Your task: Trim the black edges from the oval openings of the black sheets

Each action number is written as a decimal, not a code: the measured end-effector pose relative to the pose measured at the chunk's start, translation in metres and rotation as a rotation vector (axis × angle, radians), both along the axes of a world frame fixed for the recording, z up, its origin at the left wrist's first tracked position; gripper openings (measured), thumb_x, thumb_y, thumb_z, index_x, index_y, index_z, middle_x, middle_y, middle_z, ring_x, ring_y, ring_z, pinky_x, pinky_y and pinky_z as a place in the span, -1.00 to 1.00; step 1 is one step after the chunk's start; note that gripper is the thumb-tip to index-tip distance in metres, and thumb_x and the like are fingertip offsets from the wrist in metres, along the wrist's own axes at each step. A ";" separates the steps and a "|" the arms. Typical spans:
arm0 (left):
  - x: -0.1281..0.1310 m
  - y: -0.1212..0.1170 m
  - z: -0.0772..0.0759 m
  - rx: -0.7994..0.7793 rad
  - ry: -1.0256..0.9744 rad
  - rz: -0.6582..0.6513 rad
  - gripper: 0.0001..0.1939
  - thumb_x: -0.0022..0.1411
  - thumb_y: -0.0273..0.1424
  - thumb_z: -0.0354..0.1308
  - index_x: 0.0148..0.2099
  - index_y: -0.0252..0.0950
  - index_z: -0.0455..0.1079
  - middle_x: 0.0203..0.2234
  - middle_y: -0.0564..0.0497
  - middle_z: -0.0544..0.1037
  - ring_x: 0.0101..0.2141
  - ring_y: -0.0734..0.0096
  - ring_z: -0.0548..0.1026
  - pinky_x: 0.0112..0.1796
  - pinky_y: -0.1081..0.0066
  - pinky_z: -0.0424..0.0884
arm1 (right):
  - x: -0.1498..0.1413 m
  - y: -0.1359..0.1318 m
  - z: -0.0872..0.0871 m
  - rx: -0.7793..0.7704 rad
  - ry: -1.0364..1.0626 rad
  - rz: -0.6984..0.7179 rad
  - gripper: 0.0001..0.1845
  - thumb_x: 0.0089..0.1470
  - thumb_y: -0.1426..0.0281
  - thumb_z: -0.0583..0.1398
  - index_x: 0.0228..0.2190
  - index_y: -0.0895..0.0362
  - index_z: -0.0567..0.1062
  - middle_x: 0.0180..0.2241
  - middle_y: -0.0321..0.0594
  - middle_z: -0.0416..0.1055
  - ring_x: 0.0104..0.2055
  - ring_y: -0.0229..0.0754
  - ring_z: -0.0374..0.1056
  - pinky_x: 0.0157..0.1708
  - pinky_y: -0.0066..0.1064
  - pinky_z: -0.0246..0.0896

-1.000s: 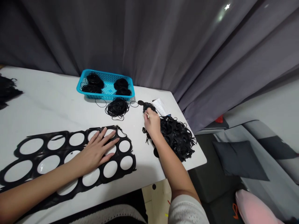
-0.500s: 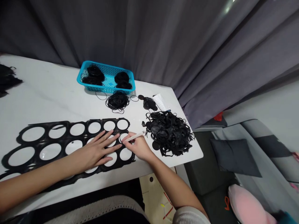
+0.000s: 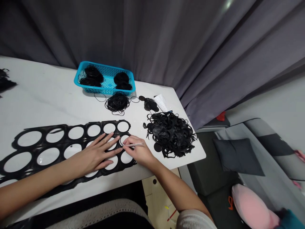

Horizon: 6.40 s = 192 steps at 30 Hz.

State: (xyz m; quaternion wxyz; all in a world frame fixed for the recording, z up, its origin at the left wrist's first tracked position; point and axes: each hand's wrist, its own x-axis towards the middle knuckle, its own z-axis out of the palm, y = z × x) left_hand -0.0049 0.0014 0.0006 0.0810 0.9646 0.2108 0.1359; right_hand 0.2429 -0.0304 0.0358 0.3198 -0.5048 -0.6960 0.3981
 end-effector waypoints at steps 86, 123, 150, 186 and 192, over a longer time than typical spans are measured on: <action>-0.029 -0.116 0.001 0.113 -0.042 0.273 -0.53 0.44 -0.14 0.07 0.30 -0.17 0.31 0.32 -0.17 0.31 0.33 -0.01 0.22 0.26 0.01 0.19 | -0.022 -0.035 0.000 -0.133 0.470 -0.372 -0.74 -0.06 0.22 0.32 -0.49 0.09 0.38 -0.33 -0.19 0.54 -0.35 -0.20 0.46 -0.38 -0.41 0.34; -0.031 -0.119 0.002 0.118 0.035 0.299 -0.47 0.33 -0.52 0.11 0.30 -0.06 0.28 0.33 -0.03 0.31 0.34 0.11 0.17 0.25 0.11 0.11 | -0.004 0.014 0.005 0.307 -0.150 -0.315 -0.83 0.14 0.41 0.12 -0.50 0.07 0.30 -0.39 -0.19 0.46 -0.37 -0.17 0.33 -0.29 -0.33 0.26; -0.019 -0.081 0.000 0.117 0.029 0.452 -0.49 0.44 -0.18 0.02 0.38 -0.09 0.23 0.37 -0.17 0.22 0.36 -0.10 0.14 0.27 -0.12 0.04 | -0.020 0.033 -0.008 -0.314 0.467 0.005 -0.74 -0.04 0.32 0.40 -0.50 0.12 0.43 -0.34 -0.23 0.57 -0.34 -0.24 0.43 -0.22 -0.37 0.34; -0.017 -0.083 -0.008 0.096 -0.007 0.457 -0.46 0.44 -0.19 0.02 0.40 -0.05 0.18 0.37 -0.08 0.22 0.37 -0.12 0.10 0.29 -0.15 -0.05 | -0.046 0.005 -0.005 0.040 -0.052 0.153 -0.89 0.14 0.37 0.21 -0.43 0.10 0.42 -0.35 -0.25 0.48 -0.27 -0.18 0.37 -0.21 -0.37 0.23; -0.017 -0.082 -0.009 0.082 -0.018 0.462 -0.49 0.44 -0.19 0.01 0.38 -0.03 0.22 0.38 -0.06 0.21 0.38 -0.10 0.07 0.29 -0.14 -0.07 | -0.045 0.016 -0.008 0.391 -0.363 0.122 -0.87 0.12 0.49 0.14 -0.45 0.06 0.34 -0.40 -0.21 0.42 -0.31 -0.12 0.28 -0.21 -0.32 0.17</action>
